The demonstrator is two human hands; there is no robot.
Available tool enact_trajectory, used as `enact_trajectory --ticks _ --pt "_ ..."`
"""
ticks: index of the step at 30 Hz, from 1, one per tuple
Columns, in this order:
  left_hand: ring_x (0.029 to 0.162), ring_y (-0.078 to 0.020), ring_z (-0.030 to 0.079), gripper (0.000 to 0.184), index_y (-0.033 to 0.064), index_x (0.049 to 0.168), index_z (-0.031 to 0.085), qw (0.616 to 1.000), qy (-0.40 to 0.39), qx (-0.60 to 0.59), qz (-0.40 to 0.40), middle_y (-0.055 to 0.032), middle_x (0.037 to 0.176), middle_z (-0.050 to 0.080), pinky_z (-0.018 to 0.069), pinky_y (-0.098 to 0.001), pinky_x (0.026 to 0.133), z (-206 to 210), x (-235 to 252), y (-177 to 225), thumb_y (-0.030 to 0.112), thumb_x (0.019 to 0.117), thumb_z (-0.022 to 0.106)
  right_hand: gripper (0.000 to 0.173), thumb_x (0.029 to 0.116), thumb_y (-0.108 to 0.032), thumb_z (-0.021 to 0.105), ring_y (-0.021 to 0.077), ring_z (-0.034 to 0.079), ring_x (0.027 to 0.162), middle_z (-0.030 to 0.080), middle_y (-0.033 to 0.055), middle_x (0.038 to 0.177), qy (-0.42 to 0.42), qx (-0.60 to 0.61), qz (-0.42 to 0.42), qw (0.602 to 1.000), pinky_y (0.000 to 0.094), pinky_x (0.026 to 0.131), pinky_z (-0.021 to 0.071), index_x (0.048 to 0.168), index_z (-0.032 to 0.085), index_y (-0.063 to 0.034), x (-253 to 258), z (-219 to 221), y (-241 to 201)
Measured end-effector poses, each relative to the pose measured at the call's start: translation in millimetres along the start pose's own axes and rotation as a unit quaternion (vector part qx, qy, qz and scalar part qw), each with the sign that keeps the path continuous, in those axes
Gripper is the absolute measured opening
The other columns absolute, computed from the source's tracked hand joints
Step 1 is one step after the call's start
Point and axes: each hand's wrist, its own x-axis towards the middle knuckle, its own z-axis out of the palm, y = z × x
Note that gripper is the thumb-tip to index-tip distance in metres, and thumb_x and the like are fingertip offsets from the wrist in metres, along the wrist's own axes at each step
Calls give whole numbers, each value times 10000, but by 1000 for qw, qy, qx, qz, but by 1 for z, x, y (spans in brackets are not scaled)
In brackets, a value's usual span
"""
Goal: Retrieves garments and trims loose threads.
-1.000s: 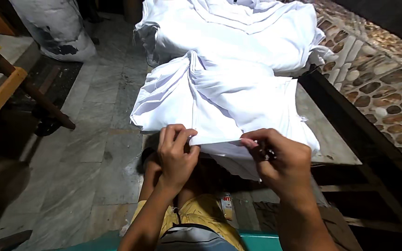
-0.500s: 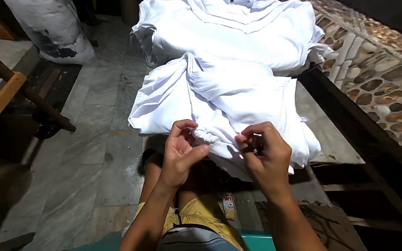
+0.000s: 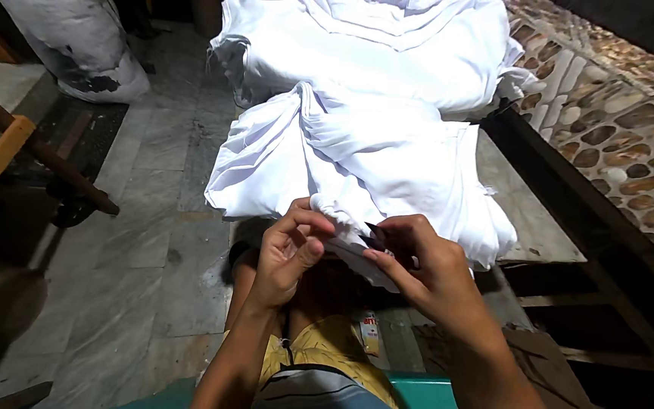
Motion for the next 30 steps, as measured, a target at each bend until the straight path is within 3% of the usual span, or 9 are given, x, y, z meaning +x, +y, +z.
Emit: enact_trajectory --ticks 3,6,10,16,24,30 --pt "1127 -79 658 347 280 1231 667 997 7 -71 -17 74 1315 639 560 -313 968 3 0 0 472 941 671 336 997 -322 628 -87 498 655 593 -23 764 -25 100 13 995 66 616 424 1066 613 6 8 -3 9" --pt "1104 -98 665 429 286 1299 607 994 21 -103 -28 73 1275 633 561 -345 979 6 1 -2 467 921 698 279 981 -303 654 -118 498 662 580 -88 779 -38 181 35 982 54 605 429 1064 587 -45 14 -3 14" --pt "1101 -97 670 406 258 1310 599 993 32 -105 -31 71 1275 629 570 -350 972 8 3 -3 394 941 697 194 953 -236 679 -117 518 659 587 -134 789 -55 253 62 964 56 600 445 1058 571 -115 20 -2 13" --pt "1087 -77 676 341 255 1291 615 998 28 -51 -33 82 1271 644 580 -330 949 12 1 1 397 982 639 213 943 -217 696 -113 512 647 576 -122 772 -49 259 49 964 57 602 446 1060 563 -98 26 5 8" --pt "1067 -108 695 331 227 1271 626 998 34 -48 -32 32 1253 671 582 -351 947 6 -1 6 383 979 648 180 951 -208 686 -117 516 644 583 -140 771 -58 292 51 953 53 599 444 1045 556 -126 26 8 8" --pt "1054 -96 691 349 231 1296 610 997 32 -55 -31 48 1256 655 581 -339 946 9 0 3 364 977 656 166 951 -174 679 -121 512 632 574 -145 743 -43 301 55 951 48 593 438 1037 545 -128 25 9 6"
